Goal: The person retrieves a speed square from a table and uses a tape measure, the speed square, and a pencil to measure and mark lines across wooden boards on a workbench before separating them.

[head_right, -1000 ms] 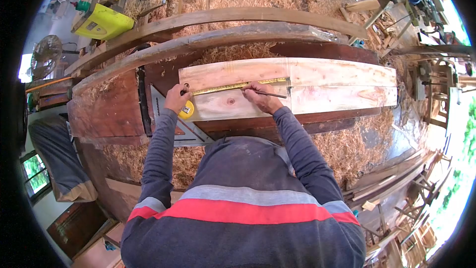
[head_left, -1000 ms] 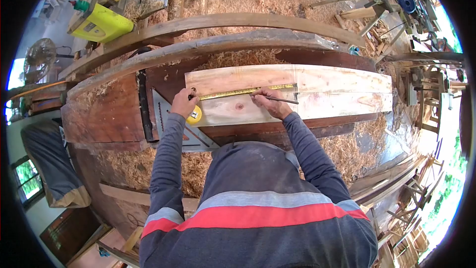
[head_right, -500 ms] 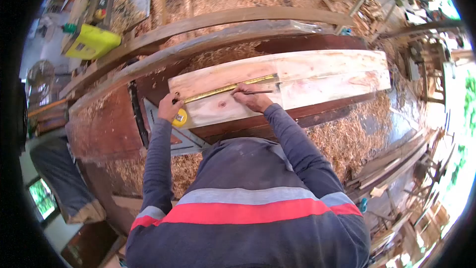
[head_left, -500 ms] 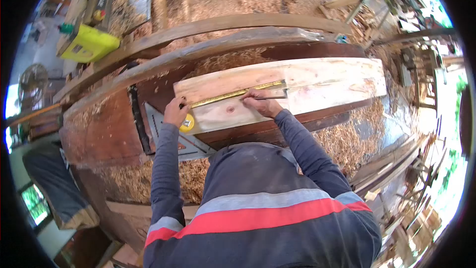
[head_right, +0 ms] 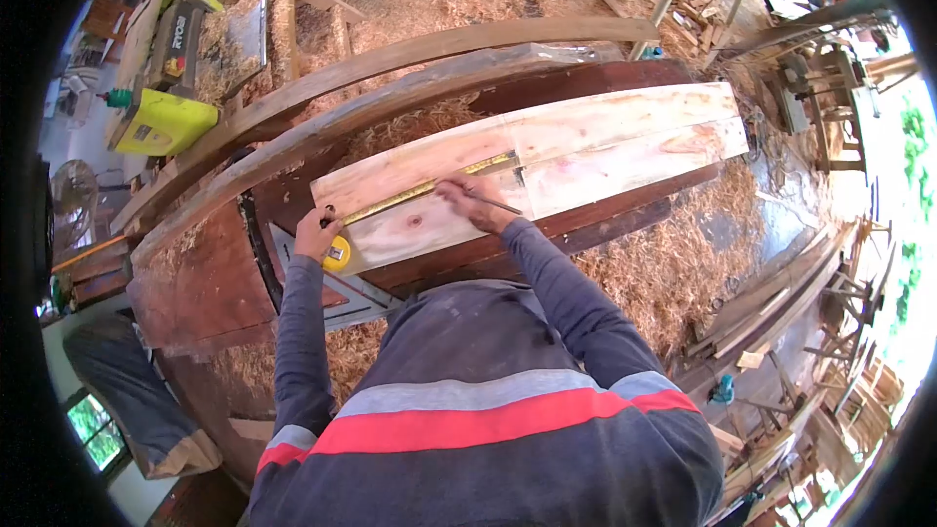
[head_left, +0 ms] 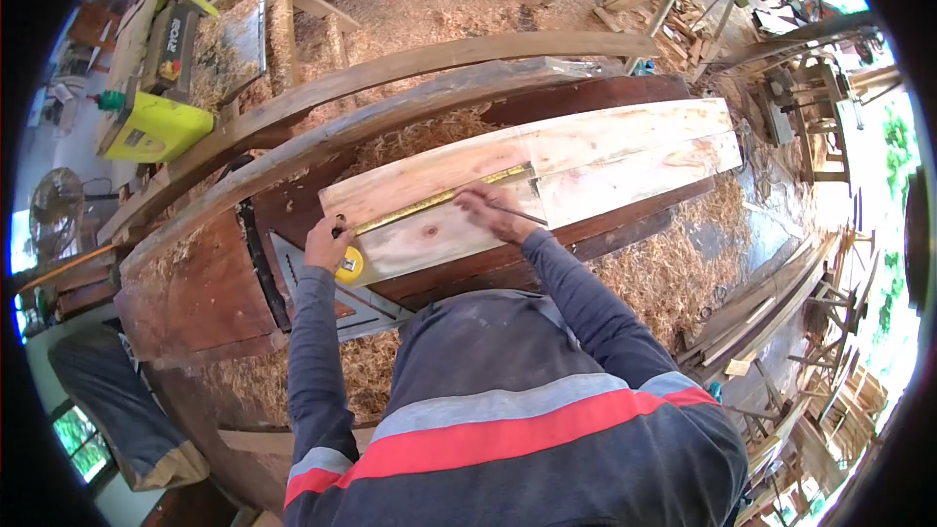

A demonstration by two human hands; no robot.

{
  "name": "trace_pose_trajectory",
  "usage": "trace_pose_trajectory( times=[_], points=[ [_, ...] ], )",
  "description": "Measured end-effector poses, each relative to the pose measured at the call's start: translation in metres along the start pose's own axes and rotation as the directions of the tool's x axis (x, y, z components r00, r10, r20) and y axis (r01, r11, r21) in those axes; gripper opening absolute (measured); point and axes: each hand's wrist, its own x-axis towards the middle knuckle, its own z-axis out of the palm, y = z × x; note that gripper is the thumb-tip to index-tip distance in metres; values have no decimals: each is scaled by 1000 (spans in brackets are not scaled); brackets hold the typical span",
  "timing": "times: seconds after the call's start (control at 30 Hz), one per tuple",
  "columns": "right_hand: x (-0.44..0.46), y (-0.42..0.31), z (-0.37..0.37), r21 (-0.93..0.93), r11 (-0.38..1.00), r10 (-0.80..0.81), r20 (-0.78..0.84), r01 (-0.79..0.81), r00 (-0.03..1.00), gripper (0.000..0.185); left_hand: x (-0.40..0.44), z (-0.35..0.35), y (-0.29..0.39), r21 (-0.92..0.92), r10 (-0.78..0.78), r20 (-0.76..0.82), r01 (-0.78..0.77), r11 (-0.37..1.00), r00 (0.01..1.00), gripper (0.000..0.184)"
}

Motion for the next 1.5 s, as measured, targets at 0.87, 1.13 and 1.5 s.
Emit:
trace_pose_trajectory(
  times=[0.87,1.13,1.5],
  points=[
    [-15,21,-93,-682,714,-592,-468,158,656,11,4,0,-3,88,17,31,-20,996,999,19],
    [-14,24,-95,-668,720,-608,-476,187,635,10,5,-1,-1,101,-6,48,1,995,999,20],
    [-15,23,-95,-688,702,-624,-469,185,625,11,4,3,-3,86,17,-9,-16,996,1000,21]
  ],
)
